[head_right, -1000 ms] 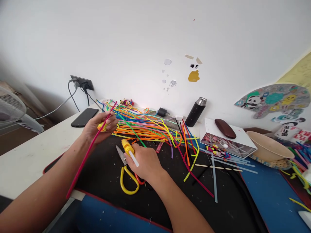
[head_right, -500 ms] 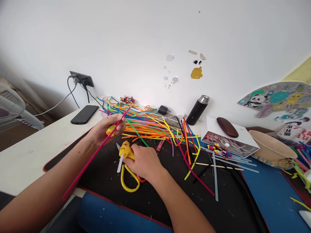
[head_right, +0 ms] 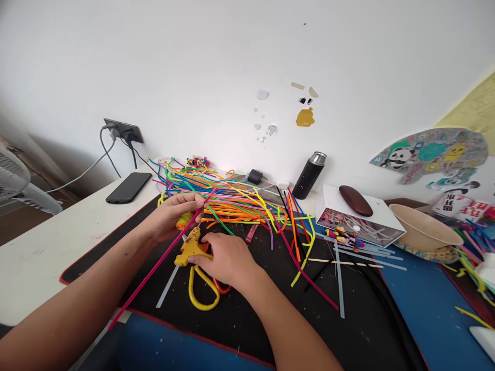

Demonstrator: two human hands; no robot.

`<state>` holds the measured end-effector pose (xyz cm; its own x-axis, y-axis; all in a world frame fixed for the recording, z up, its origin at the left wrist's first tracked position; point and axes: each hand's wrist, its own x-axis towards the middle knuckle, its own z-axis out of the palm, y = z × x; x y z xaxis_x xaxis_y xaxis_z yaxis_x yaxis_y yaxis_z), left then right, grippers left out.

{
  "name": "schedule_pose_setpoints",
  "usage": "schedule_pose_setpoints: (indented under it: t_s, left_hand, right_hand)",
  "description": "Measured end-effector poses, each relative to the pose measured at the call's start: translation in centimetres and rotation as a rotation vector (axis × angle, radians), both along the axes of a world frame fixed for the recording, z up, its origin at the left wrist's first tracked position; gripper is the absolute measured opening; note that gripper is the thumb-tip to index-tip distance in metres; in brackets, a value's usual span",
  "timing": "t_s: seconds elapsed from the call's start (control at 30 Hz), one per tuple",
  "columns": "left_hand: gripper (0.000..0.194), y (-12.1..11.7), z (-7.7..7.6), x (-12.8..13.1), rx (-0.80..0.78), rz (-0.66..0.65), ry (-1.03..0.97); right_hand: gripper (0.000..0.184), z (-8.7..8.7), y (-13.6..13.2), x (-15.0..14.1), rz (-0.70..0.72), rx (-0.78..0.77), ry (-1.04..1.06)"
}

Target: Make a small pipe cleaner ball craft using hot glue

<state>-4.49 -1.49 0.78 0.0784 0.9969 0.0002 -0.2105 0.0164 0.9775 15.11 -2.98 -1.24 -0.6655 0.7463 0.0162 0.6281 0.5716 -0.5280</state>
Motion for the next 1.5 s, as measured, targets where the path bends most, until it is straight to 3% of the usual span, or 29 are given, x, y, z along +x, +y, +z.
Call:
schedule_pose_setpoints:
  t_s: [0.23,0.5,0.67,1.07,1.33,1.5]
  left_hand:
    - [0.034,-0.2,0.0,0.5,-0.022,-0.044,0.034]
    - [0.035,-0.5,-0.2,1.2,-0.039,-0.116,0.123]
    - [0.034,-0.5,-0.5,1.4,-0.047,-0.148,0.134]
    - [0.026,-0.4,-0.8,1.2,-0.095,-0.182,0.129]
    - [0.029,-0.4,-0.6,1.2,-0.1,-0.223,0.17]
    - [0.04,-0.5,-0.5,1.5,-0.076,-0.244,0.187]
  right_hand:
    - [0.025,-0.5,1.2,0.5,-0.183,-0.176,0.495]
    - [0.039,-0.2,2.0,0.6,-0.285,-0.475,0.873]
    - [0.04,0.0,2.1,0.5,-0.301,-0.602,0.962]
    - [0.042,0.2,1.9,0.4,-0.316,-0.687,1.037]
    - [0.043,0.5,1.8,0.3,-0.32,-0.753,1.105]
    - [0.041,0.6,1.7,0.4,-0.316,-0.811,1.135]
